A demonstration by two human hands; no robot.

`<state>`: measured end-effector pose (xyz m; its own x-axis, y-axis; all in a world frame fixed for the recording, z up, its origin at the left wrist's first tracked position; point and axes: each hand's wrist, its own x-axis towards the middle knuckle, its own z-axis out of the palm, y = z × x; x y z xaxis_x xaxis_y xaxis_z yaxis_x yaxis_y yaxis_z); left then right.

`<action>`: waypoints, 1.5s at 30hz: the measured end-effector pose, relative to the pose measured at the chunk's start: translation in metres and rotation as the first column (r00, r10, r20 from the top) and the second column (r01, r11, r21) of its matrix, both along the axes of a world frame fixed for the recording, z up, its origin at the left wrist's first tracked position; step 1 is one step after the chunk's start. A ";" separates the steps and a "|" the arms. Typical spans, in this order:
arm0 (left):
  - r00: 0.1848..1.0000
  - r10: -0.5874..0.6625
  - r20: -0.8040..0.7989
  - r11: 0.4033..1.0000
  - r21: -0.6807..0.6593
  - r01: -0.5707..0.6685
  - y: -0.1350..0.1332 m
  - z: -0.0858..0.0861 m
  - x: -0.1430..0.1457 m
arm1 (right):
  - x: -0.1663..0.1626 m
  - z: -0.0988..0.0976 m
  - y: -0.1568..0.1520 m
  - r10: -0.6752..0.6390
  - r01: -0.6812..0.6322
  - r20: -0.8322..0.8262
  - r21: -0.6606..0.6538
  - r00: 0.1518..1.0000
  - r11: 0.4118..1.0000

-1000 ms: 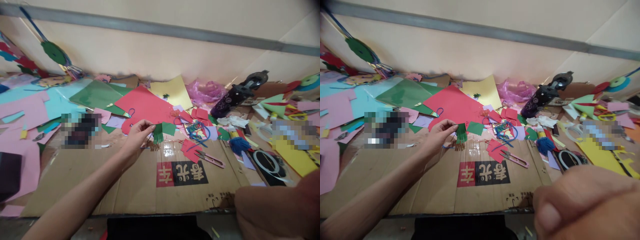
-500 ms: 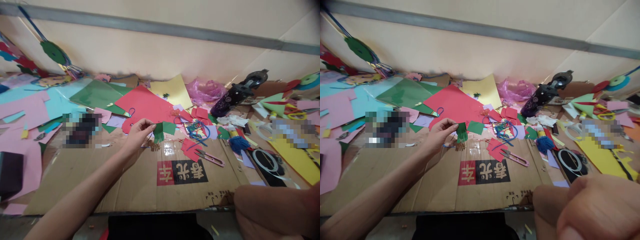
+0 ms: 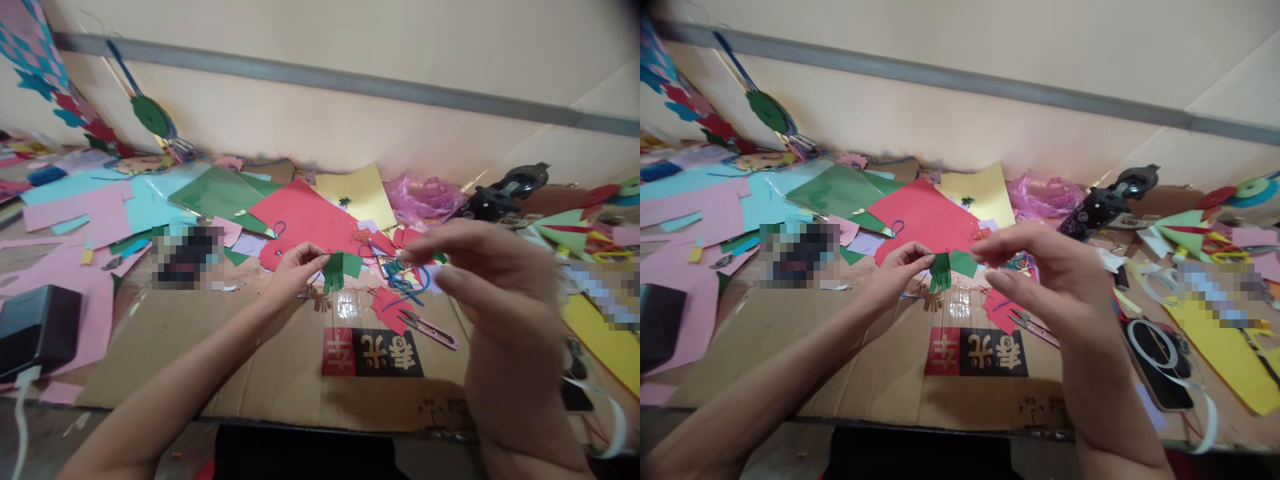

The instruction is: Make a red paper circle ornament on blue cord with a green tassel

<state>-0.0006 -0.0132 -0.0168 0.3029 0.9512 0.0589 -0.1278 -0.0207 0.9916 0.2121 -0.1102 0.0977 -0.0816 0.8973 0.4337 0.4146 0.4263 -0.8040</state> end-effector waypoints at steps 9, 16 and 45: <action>0.995 -0.086 0.048 0.996 0.002 0.086 -0.004 0.009 0.000 | -0.027 -0.079 0.070 0.104 -0.133 -0.105 -0.317 0.989 0.939; 0.986 -0.164 0.001 0.986 0.012 0.164 -0.001 0.012 -0.011 | -0.035 -0.084 0.065 0.067 -0.124 -0.177 -0.337 0.982 0.933; 0.462 -0.008 -0.887 0.696 0.327 0.640 0.014 -0.013 -0.073 | -0.023 -0.094 0.078 0.111 -0.244 -0.283 -0.495 0.953 0.834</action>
